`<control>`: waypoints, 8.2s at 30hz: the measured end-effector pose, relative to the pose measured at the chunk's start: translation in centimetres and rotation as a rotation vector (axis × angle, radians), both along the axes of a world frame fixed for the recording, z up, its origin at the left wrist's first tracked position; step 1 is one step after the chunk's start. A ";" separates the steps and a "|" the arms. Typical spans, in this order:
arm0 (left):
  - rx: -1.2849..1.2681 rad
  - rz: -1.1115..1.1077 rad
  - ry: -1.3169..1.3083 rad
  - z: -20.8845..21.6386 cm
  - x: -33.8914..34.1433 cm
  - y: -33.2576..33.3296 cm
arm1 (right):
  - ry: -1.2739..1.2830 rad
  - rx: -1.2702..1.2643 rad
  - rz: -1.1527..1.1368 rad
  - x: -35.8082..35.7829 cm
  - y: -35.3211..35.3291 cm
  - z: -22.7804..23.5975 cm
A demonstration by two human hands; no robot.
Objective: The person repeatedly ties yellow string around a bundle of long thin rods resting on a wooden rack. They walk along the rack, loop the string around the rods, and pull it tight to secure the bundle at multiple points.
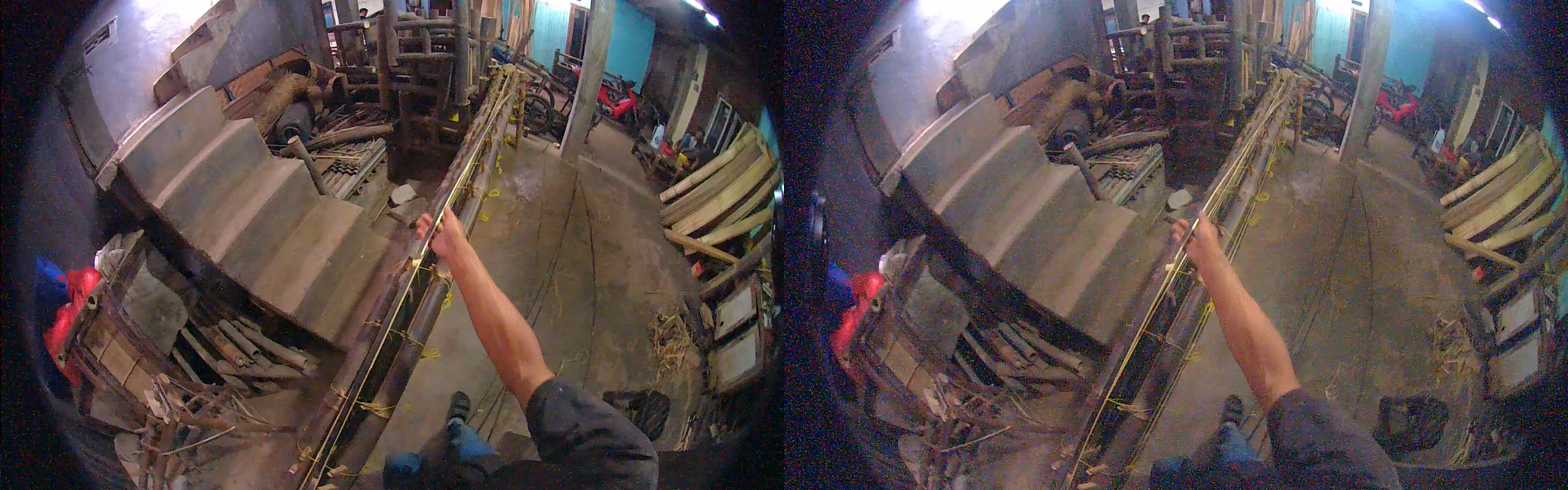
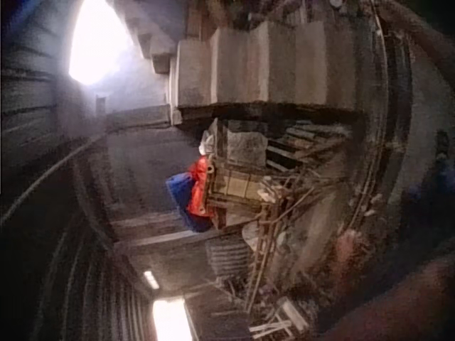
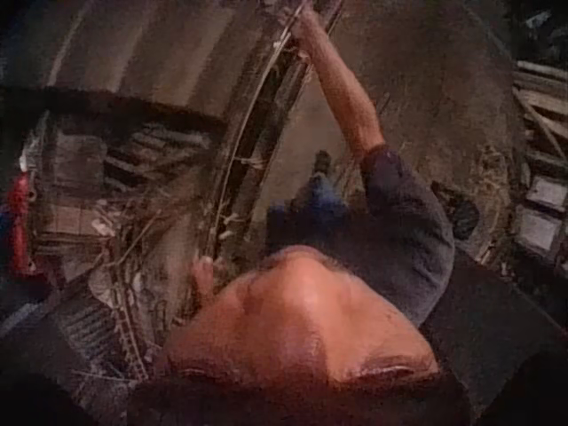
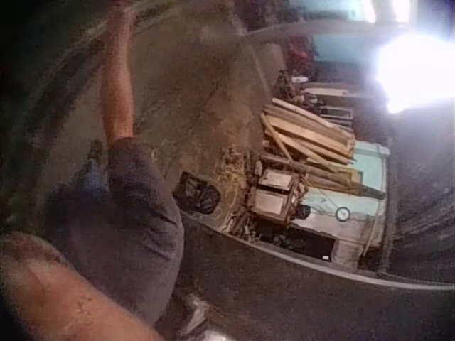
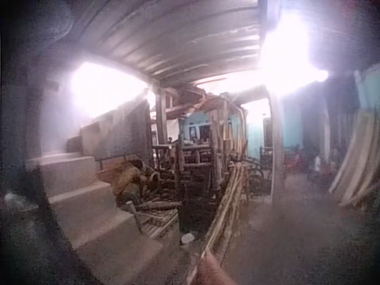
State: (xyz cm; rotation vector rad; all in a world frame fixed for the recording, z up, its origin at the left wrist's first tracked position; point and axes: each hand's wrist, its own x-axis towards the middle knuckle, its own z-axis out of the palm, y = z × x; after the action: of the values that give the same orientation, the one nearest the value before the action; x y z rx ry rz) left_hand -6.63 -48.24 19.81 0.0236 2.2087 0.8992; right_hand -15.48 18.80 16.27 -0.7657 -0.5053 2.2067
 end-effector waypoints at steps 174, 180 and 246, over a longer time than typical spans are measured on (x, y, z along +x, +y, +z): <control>-0.090 -0.172 0.792 -7.7 -31.5 235.0 | -0.545 1.505 0.748 -12.2 184.0 -5.4; -0.321 -0.101 0.781 -7.3 -30.1 237.8 | -0.134 1.582 1.418 -8.0 194.1 2.9; -0.248 -0.137 0.795 -6.9 -39.7 255.6 | -0.239 2.758 1.792 -47.9 197.5 -0.2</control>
State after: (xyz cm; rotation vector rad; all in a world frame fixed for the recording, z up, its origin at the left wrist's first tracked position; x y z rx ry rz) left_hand -46.34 207.33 12.93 0.4815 2.9895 0.5793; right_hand -63.36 216.30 16.05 -1.0129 2.4077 0.1454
